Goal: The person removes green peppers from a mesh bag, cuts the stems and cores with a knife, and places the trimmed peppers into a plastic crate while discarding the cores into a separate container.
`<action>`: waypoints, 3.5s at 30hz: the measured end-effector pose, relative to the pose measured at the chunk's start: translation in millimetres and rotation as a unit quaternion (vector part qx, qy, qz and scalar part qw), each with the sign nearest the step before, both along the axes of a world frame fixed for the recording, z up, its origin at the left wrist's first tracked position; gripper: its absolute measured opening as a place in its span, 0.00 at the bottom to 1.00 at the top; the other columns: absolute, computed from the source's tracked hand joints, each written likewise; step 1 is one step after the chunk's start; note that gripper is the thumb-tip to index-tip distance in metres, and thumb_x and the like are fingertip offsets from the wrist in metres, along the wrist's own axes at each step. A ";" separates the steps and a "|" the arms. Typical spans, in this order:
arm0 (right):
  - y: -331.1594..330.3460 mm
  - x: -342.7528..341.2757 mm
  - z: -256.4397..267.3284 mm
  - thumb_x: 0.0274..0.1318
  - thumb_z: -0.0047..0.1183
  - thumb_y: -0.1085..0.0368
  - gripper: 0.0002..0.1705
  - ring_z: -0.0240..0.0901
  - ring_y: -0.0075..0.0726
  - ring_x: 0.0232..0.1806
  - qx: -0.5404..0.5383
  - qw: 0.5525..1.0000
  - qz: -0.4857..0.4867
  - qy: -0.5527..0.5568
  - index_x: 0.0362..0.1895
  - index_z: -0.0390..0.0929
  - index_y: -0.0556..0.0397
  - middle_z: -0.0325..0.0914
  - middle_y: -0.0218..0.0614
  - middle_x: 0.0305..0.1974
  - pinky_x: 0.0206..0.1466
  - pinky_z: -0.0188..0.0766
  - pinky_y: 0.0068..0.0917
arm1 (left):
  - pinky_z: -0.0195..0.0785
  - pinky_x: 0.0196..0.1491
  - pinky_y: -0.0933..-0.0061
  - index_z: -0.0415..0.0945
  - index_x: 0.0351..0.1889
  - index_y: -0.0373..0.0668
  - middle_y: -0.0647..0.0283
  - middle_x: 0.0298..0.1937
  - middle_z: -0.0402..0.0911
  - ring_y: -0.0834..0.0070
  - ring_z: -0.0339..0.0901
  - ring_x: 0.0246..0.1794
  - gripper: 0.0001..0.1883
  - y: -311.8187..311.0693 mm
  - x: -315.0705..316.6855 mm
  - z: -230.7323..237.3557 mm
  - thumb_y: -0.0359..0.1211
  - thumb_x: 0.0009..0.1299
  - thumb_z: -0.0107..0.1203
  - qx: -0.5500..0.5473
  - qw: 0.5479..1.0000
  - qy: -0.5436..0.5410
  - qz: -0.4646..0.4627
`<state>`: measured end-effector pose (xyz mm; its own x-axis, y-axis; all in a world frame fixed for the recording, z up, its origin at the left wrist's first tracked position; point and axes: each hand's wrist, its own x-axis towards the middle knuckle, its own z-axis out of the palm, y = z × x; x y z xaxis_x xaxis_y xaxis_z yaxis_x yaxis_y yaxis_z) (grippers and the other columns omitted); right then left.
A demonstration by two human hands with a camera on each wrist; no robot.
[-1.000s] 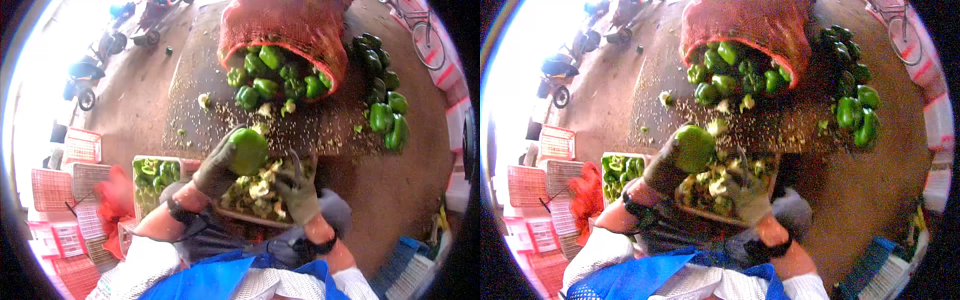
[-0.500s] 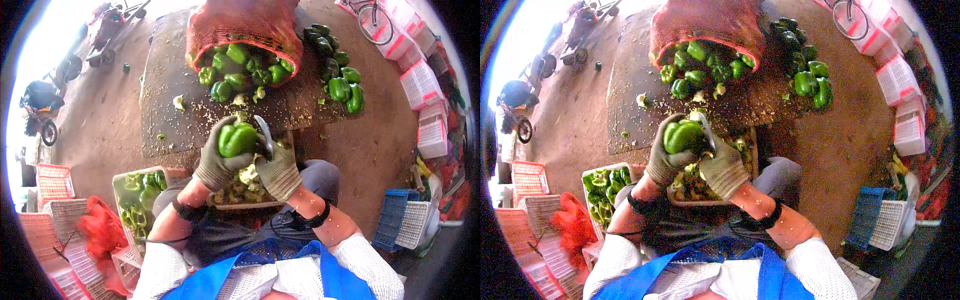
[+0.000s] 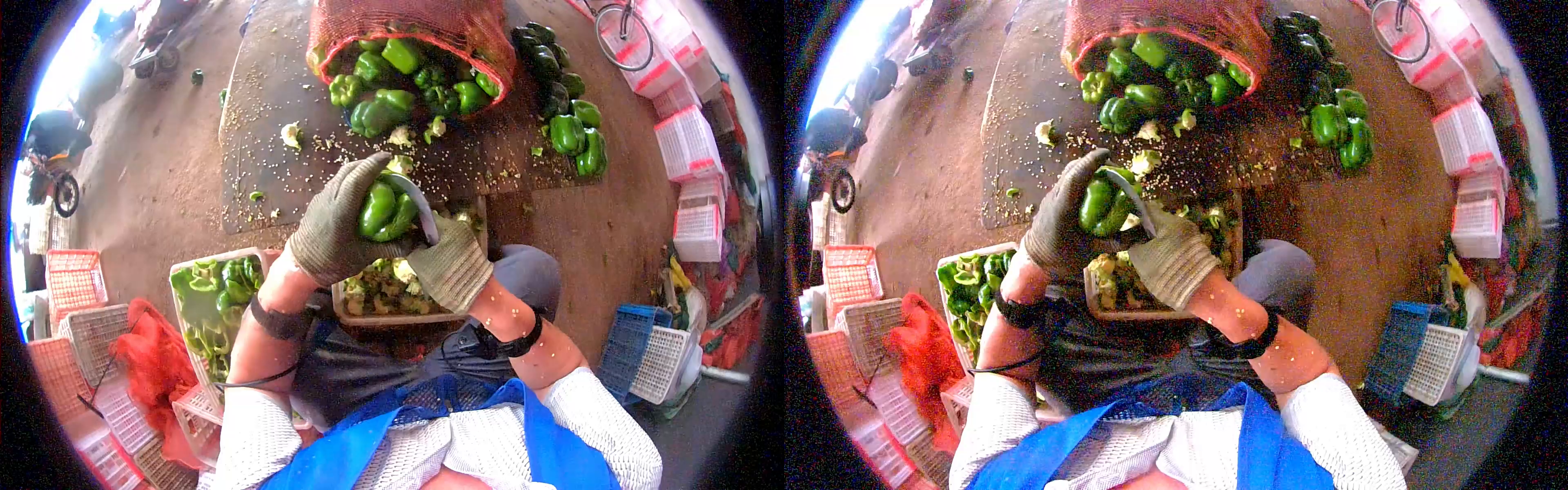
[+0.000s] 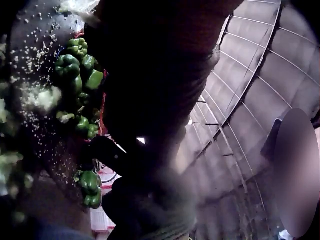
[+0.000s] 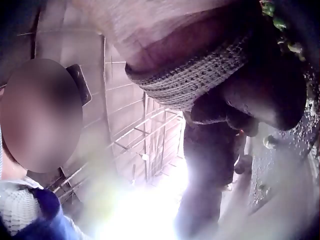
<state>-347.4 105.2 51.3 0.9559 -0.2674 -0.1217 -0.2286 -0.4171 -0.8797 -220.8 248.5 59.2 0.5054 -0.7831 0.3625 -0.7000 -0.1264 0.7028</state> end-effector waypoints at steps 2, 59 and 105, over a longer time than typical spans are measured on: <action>8.6 4.3 14.3 0.58 0.51 0.66 0.18 0.79 0.50 0.45 -0.014 0.996 -0.010 -0.086 0.53 0.75 0.52 0.81 0.48 0.42 0.50 0.75 0.37 | 0.65 0.64 0.61 0.58 0.70 0.37 0.51 0.60 0.73 0.59 0.72 0.61 0.54 -1.1 -3.4 -5.4 0.39 0.46 0.78 -0.083 0.990 0.112 -0.001; -80.5 39.8 -40.5 0.43 0.64 0.63 0.44 0.74 0.29 0.41 0.316 0.949 -0.013 0.002 0.67 0.62 0.51 0.78 0.32 0.41 0.50 0.72 0.26 | 0.74 0.57 0.59 0.68 0.63 0.36 0.53 0.58 0.77 0.62 0.78 0.56 0.26 -70.1 7.9 -99.4 0.45 0.74 0.53 -0.207 0.585 0.784 0.023; -81.7 -20.4 -81.7 0.62 0.52 0.51 0.24 0.78 0.32 0.42 0.294 0.954 -0.062 0.012 0.52 0.76 0.56 0.79 0.35 0.46 0.43 0.78 0.30 | 0.71 0.56 0.60 0.75 0.56 0.43 0.51 0.51 0.81 0.60 0.77 0.53 0.21 355.2 -58.1 -160.8 0.41 0.68 0.58 0.271 0.650 0.239 0.669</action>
<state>-367.8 23.5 -30.4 0.9162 -0.2577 -0.3069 -0.2671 0.1784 -0.9470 -278.8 603.7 -101.6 0.8185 0.5251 -0.2329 0.5729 -0.7165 0.3979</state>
